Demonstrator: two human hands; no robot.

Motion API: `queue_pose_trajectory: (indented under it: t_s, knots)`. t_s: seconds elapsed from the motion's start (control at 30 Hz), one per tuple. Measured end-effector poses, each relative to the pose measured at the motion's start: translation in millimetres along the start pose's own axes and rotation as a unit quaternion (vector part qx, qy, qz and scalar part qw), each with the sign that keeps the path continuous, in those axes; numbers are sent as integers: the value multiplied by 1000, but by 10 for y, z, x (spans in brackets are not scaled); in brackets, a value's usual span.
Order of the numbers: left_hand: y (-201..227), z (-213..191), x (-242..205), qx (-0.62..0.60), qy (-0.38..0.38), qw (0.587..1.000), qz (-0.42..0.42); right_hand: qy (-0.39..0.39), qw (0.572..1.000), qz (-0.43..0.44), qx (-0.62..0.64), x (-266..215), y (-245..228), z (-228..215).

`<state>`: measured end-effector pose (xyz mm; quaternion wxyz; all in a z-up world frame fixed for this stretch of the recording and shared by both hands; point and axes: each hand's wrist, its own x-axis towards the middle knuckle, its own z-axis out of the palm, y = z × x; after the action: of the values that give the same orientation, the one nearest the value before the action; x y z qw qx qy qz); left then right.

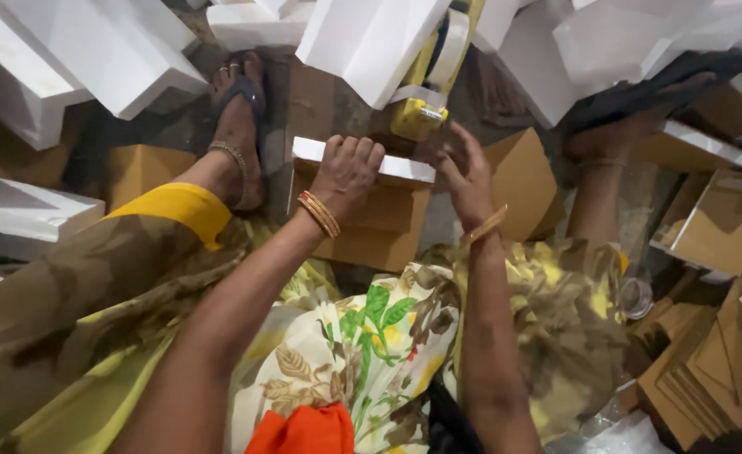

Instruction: The person sits on the floor and repeatedly assembles small cardboard boxes by inserting white foam inserts and sealing the flaps with a tape dispenser. The person handles boxes and foam pieces one at a time, using the tape dispenser to secure each box before moving to the next.

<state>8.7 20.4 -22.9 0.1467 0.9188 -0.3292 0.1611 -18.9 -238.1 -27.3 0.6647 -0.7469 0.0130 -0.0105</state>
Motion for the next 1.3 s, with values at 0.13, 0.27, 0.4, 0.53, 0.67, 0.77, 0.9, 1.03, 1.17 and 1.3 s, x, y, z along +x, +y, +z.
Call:
queue_pose_trajectory:
  t_s: [0.13, 0.27, 0.4, 0.53, 0.67, 0.77, 0.9, 1.03, 1.17, 1.3]
  knots:
    - [-18, 45, -7, 0, 30, 1000, -4, -12, 989, 76, 124, 365, -258, 336]
    - [-50, 170, 14, 27, 29, 999, -1, 84, 992, 81, 42, 439, -124, 491]
    - [-11, 167, -52, 20, 43, 999, 10, 58, 988, 38, 136, 394, 192, 437]
    - [85, 185, -201, 23, 118, 991, 56, 83, 972, 210, 72, -16, 288, 226]
    - [147, 131, -280, 38, 109, 990, 80, -13, 941, 271, 202, -136, 363, -32]
    - [156, 45, -257, 26, 113, 990, 85, -3, 936, 319, 148, -88, 691, -111]
    - [140, -13, -178, 2, 88, 992, 88, 64, 979, 189, -32, -48, 1183, -209]
    - [93, 35, -89, 5, 38, 996, 85, 187, 954, 182, 149, -590, 873, -127]
    - [67, 111, -40, 0, 24, 996, 82, 93, 993, 67, -21, -776, 306, 210]
    - [60, 22, -17, -27, 19, 996, 77, 86, 996, 18, 9, -606, 610, 445]
